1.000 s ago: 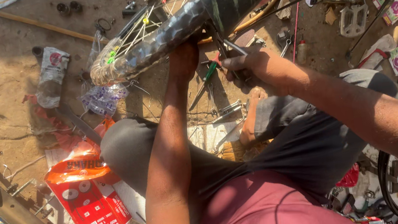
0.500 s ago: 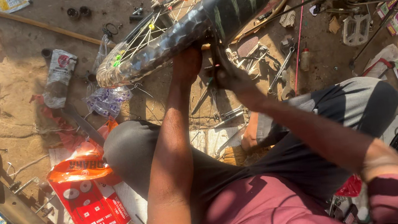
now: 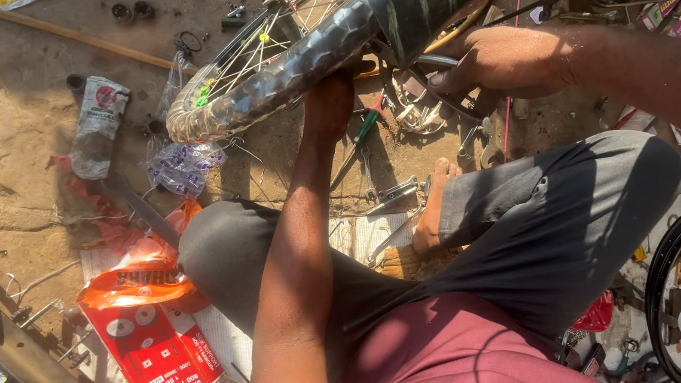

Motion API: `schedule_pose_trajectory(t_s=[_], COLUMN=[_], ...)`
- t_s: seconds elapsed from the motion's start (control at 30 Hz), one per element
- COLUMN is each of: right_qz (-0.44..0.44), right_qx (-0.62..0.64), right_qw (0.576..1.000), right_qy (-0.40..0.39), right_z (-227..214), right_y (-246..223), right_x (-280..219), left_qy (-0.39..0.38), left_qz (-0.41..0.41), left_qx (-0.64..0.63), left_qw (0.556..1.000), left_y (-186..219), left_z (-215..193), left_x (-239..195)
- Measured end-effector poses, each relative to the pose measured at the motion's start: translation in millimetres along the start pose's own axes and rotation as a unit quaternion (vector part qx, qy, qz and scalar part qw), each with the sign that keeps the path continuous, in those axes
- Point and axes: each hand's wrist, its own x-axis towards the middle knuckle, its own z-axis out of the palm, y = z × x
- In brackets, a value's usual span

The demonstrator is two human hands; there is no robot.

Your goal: The person sits on the ground and repairs a bicycle wheel using a screwdriver and pliers. They manipulate the wheel's components, specifically the brake assembly, while surrounded by various tools and parts.

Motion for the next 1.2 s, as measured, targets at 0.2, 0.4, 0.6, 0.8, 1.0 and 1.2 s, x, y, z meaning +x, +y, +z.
schedule_pose_trajectory(t_s=[0.2, 0.4, 0.6, 0.8, 1.0, 1.2], right_qz=[0.017, -0.053, -0.028, -0.113, -0.405, -0.260], right_qx=[-0.003, 0.089, 0.099, 0.343, 0.566, 0.425], right_qw=[1.000, 0.993, 0.993, 0.932, 0.679, 0.863], right_qy=[-0.017, -0.057, -0.055, 0.034, 0.232, 0.083], right_z=[-1, -1, 4, 87, 232, 151], right_y=[8, 10, 10, 59, 10, 41], right_x=[8, 14, 15, 79, 195, 85], left_qy=[-0.004, -0.007, 0.011, -0.043, -0.058, -0.026], left_qz=[-0.006, 0.002, 0.012, -0.060, -0.026, -0.030], left_qx=[-0.054, -0.032, -0.025, -0.059, 0.015, 0.019], left_qw=[0.999, 0.999, 1.000, 0.996, 0.998, 0.999], left_y=[-9, -10, -2, -5, -14, -12], left_z=[17, 22, 8, 18, 18, 17], left_x=[-2, -5, -4, 3, 9, 14])
